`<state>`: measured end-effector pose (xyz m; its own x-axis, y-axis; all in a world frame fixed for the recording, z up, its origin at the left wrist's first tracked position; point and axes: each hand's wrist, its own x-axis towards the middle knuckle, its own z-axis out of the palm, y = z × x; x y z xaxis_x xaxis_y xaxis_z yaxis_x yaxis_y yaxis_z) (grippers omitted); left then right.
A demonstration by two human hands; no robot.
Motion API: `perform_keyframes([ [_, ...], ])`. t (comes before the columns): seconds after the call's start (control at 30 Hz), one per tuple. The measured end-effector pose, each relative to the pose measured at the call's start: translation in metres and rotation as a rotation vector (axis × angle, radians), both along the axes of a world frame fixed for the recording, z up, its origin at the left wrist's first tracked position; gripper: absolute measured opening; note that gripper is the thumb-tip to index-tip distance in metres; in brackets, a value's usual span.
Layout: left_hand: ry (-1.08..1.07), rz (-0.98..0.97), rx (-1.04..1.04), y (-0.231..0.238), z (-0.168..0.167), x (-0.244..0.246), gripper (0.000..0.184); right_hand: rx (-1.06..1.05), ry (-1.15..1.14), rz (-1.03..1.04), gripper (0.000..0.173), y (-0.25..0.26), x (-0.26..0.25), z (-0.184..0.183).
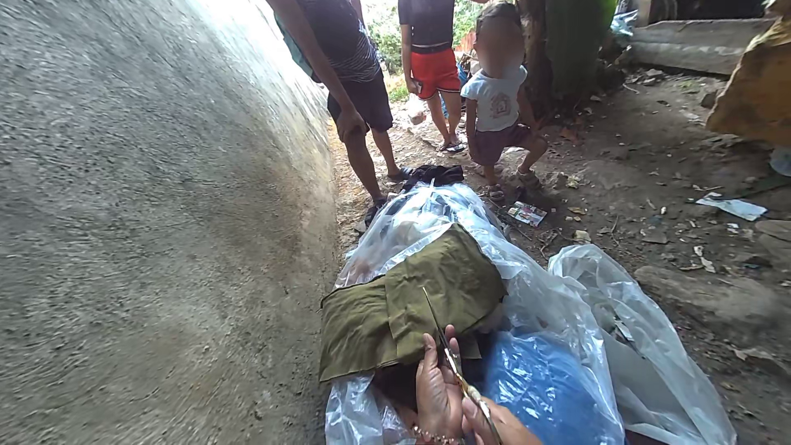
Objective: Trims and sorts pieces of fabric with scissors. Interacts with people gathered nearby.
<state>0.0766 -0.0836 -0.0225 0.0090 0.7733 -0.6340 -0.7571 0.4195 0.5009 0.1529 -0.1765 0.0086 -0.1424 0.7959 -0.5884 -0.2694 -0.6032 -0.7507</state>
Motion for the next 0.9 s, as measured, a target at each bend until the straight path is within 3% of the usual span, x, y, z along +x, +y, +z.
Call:
perform_keyframes([
  [0.33, -0.018, -0.022, -0.022, -0.003, 0.001, -0.003, 0.03, -0.013, 0.024, -0.041, 0.029, 0.005, -0.001, -0.004],
  [0.7, -0.029, 0.013, -0.026, -0.005, -0.005, -0.005, 0.027, 0.114, -0.011, -0.125, 0.013, -0.004, -0.006, -0.01],
  [0.9, -0.061, -0.027, -0.006, -0.006, -0.009, -0.006, 0.034, 0.1, -0.025, -0.027, 0.027, 0.016, 0.001, -0.007],
])
